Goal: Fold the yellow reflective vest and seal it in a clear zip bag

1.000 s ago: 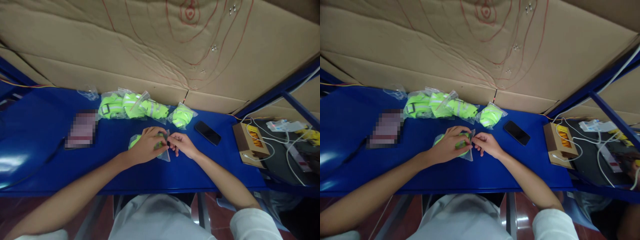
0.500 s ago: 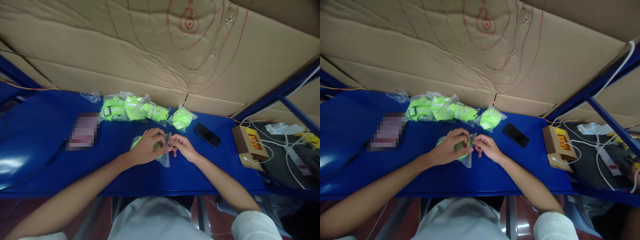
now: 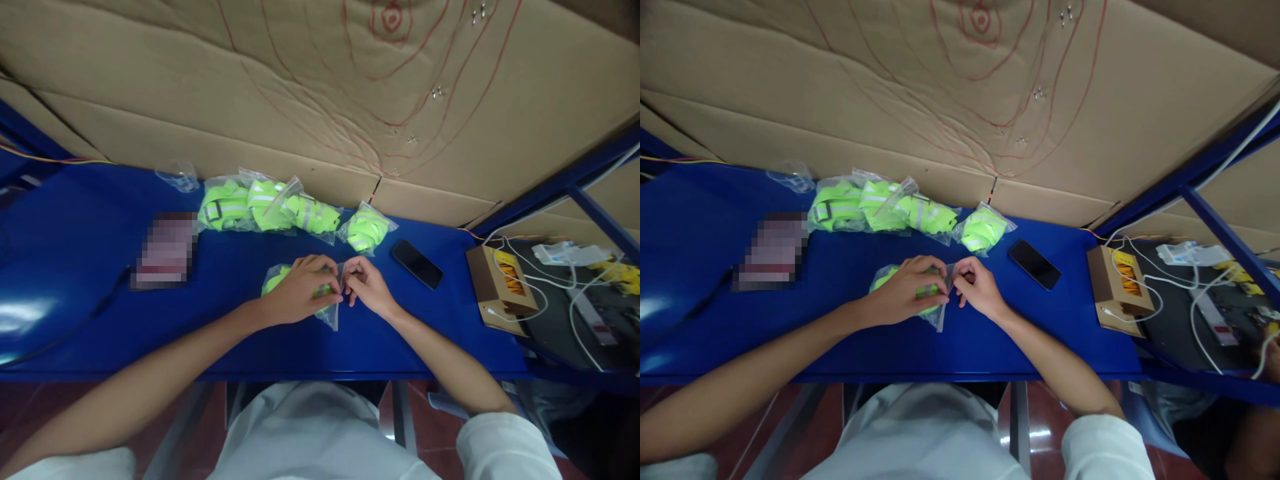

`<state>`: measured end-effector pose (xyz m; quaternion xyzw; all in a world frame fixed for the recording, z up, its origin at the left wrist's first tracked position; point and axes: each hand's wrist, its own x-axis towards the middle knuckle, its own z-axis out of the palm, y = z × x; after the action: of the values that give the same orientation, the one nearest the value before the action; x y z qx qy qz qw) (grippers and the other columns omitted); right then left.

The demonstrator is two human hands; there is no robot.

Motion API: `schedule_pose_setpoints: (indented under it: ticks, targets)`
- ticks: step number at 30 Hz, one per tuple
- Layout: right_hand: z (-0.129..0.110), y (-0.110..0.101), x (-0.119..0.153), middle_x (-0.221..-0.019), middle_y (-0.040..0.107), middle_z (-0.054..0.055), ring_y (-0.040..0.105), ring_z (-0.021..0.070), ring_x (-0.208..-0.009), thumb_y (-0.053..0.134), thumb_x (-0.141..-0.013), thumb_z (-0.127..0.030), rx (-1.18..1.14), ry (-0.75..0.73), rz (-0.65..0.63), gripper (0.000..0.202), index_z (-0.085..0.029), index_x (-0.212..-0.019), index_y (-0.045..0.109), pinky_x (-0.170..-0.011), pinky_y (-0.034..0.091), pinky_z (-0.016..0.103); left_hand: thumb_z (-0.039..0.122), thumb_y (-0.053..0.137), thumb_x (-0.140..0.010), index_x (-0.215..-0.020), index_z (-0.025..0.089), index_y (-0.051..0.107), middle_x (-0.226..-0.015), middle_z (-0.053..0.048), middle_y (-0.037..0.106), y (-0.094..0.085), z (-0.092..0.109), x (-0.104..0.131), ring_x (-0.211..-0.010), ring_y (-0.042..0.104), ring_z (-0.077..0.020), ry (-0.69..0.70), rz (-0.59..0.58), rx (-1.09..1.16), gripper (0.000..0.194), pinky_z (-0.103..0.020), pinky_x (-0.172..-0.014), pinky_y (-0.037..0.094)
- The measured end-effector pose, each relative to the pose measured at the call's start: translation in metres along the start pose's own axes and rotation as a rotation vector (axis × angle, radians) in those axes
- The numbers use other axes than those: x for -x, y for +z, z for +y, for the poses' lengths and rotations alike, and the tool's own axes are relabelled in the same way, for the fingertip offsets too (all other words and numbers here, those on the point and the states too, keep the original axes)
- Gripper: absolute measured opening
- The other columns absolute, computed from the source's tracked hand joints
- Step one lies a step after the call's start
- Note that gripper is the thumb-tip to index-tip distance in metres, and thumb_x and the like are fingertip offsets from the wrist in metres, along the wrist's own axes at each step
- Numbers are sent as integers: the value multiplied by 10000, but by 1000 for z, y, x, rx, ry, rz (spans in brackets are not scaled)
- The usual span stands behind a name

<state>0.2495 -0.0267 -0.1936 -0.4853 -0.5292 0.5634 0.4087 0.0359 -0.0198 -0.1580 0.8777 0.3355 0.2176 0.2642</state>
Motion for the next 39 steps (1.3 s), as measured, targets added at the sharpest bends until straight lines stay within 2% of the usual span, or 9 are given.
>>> schedule_pose_setpoints:
  ticks: [4,7,9,13,17,25,31,36,39]
  targets:
    - [2,-4,-2,-888,616,-27,637,111,-619,700,-804,-309,2,-52,-1,366,-231,-1145,589,-382,559,206,335,710,-941,-925,272,758,-1175,-37,615,2,3,0,-1146,560,-266,16,-28,-10,81,-437,-993,366]
    - [0,-11,-6,-786,608,-24,617,99,-579,696,-840,-345,93,-104,29,215,-196,-988,650,-395,545,188,314,712,-938,-941,263,745,-1161,-32,619,2,3,0,-1154,560,-260,14,-31,-3,61,-437,-1002,353]
    - [-2,-17,-9,-772,608,-22,601,91,-559,715,-844,-372,109,-109,29,217,-190,-946,654,-395,535,187,317,707,-942,-964,260,737,-1168,-32,621,1,3,0,-1168,557,-262,4,-39,-2,69,-439,-1008,347]
    - [-7,-25,-12,-960,665,14,639,101,-672,763,-824,-354,82,-82,-178,333,-209,-1111,677,-450,553,184,351,708,-943,-1016,260,721,-1200,-35,625,-1,3,1,-1198,550,-266,-14,-76,6,117,-439,-1028,335]
    - [-8,-30,-13,-825,687,-8,643,107,-666,796,-809,-299,106,-49,-297,293,-197,-1052,667,-504,562,188,349,711,-943,-1059,262,707,-1216,-33,629,-2,2,1,-1215,546,-264,-18,-97,7,146,-436,-1039,327]
    - [-5,-32,-18,-792,723,14,677,133,-672,862,-756,-405,0,25,-257,326,-178,-919,693,-545,603,244,331,725,-930,-1065,266,712,-1219,-27,639,-5,2,0,-1210,558,-270,-25,-114,19,150,-431,-1034,336]
    - [-6,-28,-17,-829,683,-26,661,134,-707,864,-729,-363,-97,17,-188,394,-218,-992,609,-531,615,251,345,712,-939,-1068,265,711,-1217,-31,636,-4,2,-1,-1199,561,-268,-24,-109,21,151,-424,-1020,345]
    - [2,-22,-16,-747,604,-64,588,94,-597,729,-853,-367,-12,-142,-99,276,-234,-912,495,-444,559,201,328,712,-942,-1069,259,704,-1214,-26,634,-4,3,0,-1207,552,-260,-14,-111,4,145,-422,-1016,345]
    - [3,-27,-19,-727,615,-75,571,80,-543,695,-889,-370,-6,-142,-155,267,-239,-952,471,-449,565,204,330,721,-937,-1065,258,706,-1213,-21,636,-4,3,0,-1208,556,-259,-8,-118,-6,147,-429,-1029,339]
